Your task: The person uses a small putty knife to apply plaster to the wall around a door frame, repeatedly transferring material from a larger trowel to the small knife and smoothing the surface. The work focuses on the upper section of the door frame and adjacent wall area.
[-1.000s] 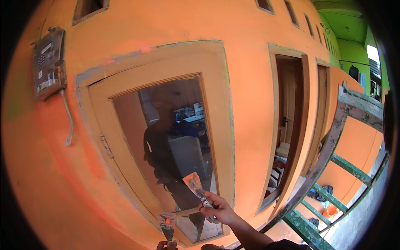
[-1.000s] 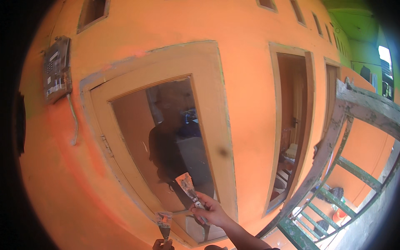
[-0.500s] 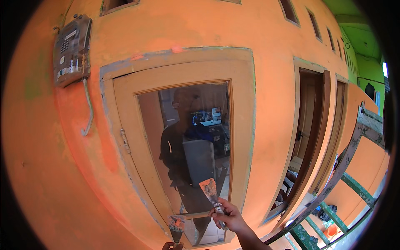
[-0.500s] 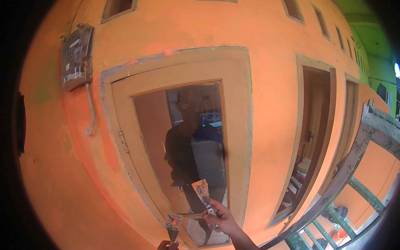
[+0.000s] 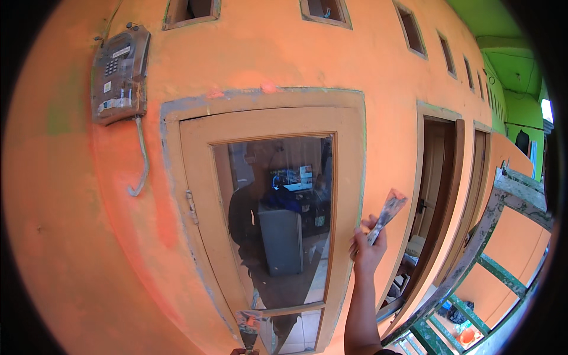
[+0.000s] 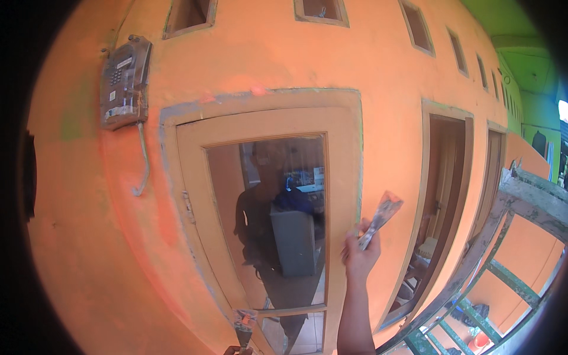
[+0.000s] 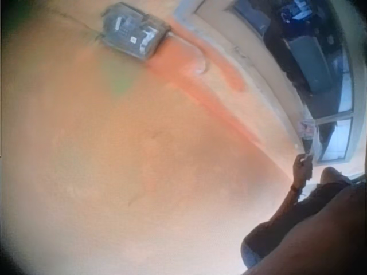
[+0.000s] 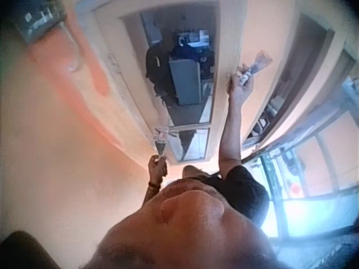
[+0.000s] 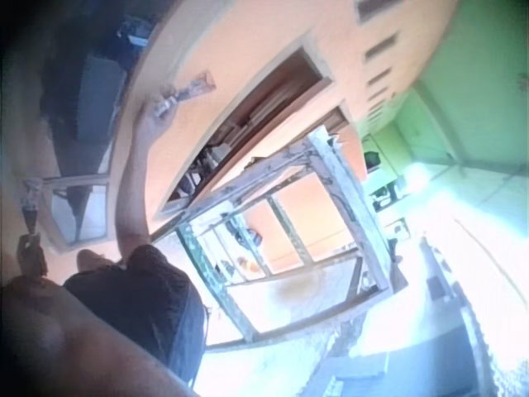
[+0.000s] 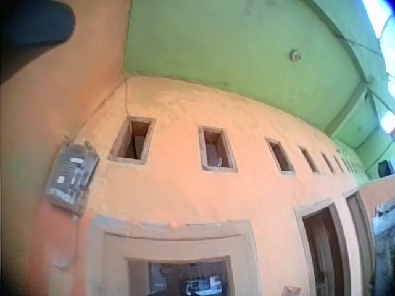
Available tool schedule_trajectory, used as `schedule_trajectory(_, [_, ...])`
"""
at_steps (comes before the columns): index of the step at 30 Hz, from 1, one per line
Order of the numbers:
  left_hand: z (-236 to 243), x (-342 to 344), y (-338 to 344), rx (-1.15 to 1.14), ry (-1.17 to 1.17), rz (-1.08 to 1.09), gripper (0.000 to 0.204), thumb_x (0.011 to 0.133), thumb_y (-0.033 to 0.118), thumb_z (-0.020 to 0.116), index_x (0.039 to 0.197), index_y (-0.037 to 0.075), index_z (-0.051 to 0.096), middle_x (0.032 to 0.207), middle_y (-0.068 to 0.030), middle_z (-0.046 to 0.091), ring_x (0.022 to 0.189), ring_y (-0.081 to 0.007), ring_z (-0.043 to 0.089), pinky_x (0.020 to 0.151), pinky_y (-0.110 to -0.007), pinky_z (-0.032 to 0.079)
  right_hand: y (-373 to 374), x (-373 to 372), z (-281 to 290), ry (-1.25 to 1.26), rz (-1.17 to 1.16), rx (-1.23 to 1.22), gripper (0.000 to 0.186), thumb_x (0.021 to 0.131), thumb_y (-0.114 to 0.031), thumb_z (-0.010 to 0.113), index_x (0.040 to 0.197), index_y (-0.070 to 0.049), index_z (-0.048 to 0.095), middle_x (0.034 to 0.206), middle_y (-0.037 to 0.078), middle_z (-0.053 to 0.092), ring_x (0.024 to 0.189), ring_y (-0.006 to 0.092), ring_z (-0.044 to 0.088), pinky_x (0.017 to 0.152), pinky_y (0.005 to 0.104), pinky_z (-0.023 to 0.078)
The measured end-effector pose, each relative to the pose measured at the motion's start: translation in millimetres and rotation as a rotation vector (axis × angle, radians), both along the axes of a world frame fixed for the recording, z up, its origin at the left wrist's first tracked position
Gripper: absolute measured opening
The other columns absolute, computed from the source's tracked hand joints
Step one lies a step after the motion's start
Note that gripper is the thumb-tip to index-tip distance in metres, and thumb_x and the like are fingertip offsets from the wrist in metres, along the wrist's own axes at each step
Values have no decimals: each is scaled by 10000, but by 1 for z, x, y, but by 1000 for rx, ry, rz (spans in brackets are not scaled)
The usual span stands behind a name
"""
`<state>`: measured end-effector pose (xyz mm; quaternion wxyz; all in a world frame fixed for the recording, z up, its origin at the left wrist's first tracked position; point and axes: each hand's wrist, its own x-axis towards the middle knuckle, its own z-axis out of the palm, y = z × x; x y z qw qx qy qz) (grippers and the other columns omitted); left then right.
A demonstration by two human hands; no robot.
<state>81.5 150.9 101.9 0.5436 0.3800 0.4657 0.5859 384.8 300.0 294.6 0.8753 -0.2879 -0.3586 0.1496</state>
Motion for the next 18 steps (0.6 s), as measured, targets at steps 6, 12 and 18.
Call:
schedule_trajectory(6, [0, -15, -4, 47, 22, 18, 146, 870, 130, 611, 942, 80, 494, 412, -4, 422, 280, -85, 327, 276, -233, 230, 41, 28, -4, 9, 65, -38, 371, 798, 17, 588, 1154, -32, 494, 938, 89, 598, 457, 105, 516, 369, 223, 412])
schedule_trajectory(12, [1, -23, -10, 12, 16, 26, 138, 866, 137, 619, 917, 81, 503, 404, -1, 417, 275, -88, 326, 276, -231, 233, 47, 18, -5, -8, 63, -59, 366, 780, 9, 638, 1110, -13, 484, 927, 63, 539, 469, 95, 509, 369, 224, 377])
schedule_trajectory(18, [-6, -28, -8, 23, 17, 12, 144, 864, 133, 621, 922, 80, 500, 410, -5, 431, 274, -88, 335, 274, -231, 240, 74, 18, -9, -35, -157, -70, 416, 732, 18, 700, 1091, -42, 500, 857, 28, 479, 490, 90, 497, 396, 224, 393])
